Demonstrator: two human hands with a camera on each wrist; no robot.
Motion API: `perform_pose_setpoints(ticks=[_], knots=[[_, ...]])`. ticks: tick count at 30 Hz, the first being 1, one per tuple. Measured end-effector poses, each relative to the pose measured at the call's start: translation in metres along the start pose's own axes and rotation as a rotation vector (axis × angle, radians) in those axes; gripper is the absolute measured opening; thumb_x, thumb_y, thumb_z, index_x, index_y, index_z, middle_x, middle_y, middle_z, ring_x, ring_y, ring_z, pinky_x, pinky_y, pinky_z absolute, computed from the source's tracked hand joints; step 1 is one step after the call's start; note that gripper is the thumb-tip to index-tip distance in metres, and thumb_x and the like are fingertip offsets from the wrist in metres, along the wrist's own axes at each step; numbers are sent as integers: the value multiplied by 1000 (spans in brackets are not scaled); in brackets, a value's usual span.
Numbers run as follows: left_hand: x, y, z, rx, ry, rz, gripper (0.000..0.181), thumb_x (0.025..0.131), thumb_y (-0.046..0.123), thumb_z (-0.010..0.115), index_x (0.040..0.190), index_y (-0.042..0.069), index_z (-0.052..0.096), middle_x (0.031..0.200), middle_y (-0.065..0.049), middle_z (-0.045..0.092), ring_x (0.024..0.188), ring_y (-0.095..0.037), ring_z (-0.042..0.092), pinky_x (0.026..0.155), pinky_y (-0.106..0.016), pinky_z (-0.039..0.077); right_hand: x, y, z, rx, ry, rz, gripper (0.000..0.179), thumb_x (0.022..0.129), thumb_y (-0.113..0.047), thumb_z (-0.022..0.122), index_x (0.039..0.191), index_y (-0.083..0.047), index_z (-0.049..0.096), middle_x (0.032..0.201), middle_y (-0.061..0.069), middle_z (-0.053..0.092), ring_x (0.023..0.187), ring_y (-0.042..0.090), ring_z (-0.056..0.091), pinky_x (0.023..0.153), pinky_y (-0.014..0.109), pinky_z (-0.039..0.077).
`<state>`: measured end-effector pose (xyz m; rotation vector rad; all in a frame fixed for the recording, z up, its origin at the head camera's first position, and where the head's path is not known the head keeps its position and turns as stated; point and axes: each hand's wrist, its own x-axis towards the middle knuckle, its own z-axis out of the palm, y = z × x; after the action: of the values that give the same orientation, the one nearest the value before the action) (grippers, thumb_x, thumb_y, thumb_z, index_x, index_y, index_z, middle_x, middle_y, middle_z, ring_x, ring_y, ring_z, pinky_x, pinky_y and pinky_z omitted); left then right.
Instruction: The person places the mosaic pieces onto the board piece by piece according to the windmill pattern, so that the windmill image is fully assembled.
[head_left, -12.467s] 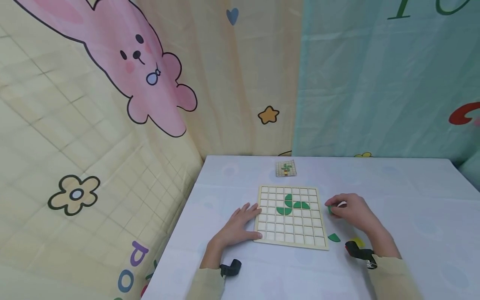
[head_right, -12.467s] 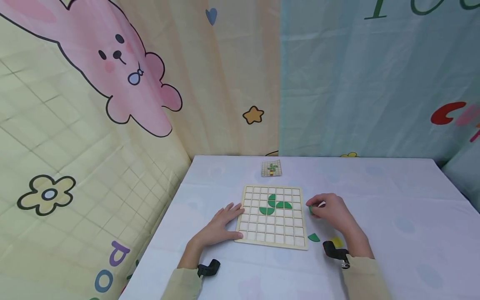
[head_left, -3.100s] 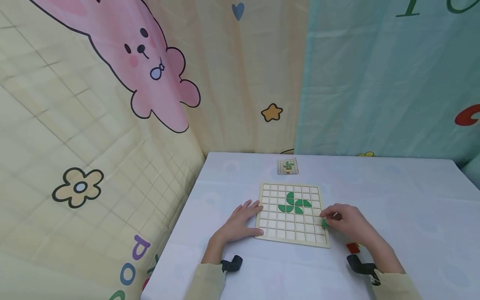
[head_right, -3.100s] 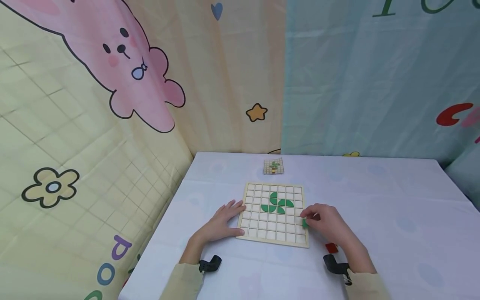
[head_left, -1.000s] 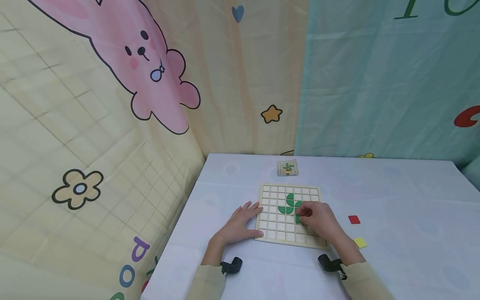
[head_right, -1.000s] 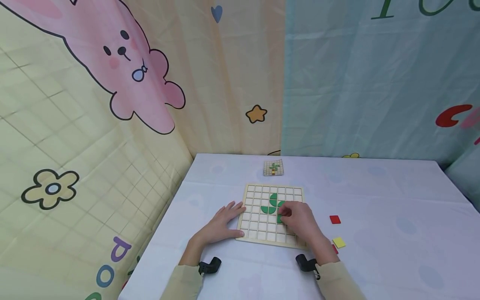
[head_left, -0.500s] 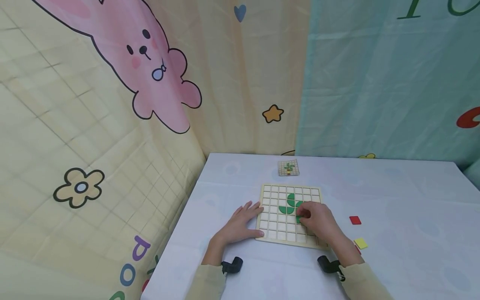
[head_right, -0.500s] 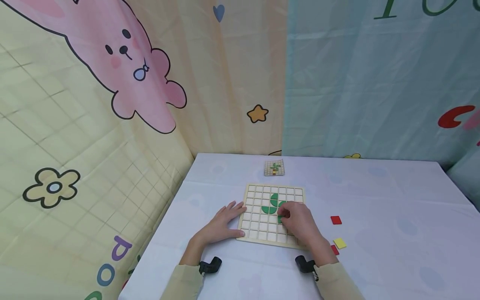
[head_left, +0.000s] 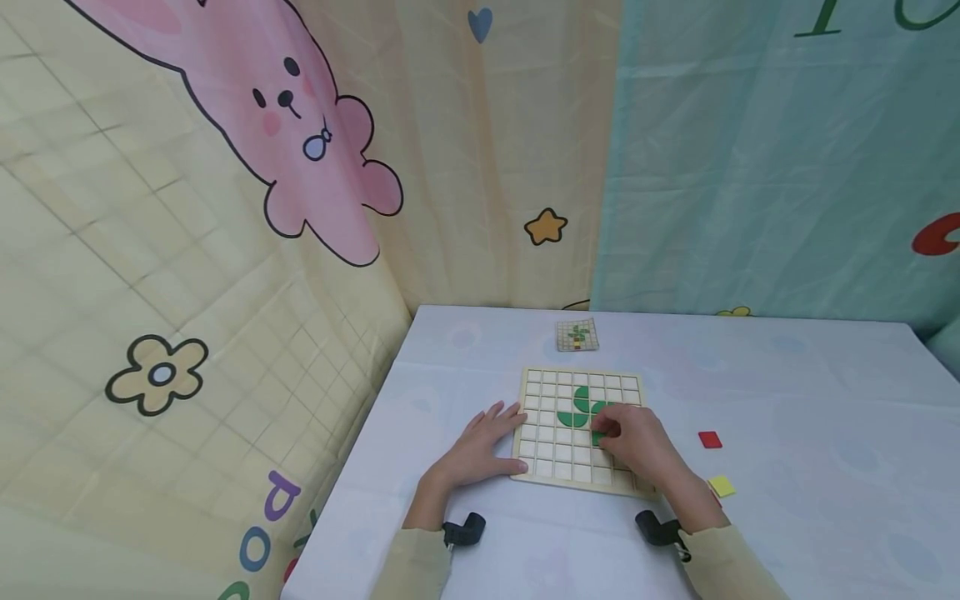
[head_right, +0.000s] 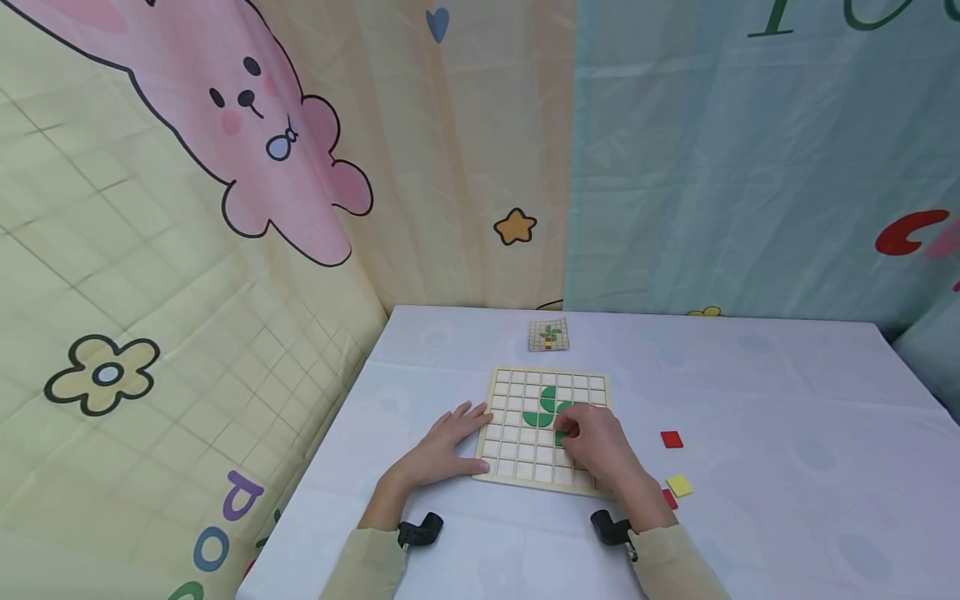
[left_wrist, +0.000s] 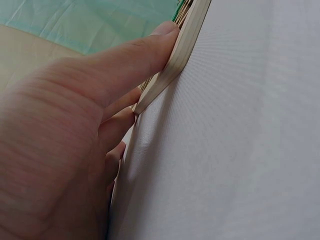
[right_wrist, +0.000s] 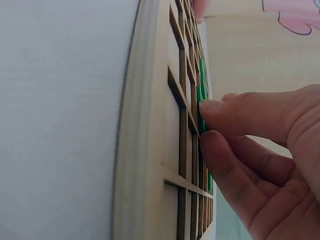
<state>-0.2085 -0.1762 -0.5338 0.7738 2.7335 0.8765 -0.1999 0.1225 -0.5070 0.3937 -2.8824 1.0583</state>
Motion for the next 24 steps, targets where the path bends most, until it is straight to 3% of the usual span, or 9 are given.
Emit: perform_pose_setpoints(ticks=[8,24], knots=[[0,0,-1,3,-8,1,84,86,58,71,157,25,39,165,9,24,154,-20,7,124,-46,6,-2,0,-9,35,-18,46,20,83,-1,78,96,-15,76,90,-3,68,80,15,59,72,32,54],[-3,4,-2,-18,4,6,84,86,55,72,156,22,40,165,5,25,154,-25,9,124,-49,7,-10,7,-38,88,28,115,26,87,-7,77,113,-9,74,104,5,70,90,22,63,74,34,58]])
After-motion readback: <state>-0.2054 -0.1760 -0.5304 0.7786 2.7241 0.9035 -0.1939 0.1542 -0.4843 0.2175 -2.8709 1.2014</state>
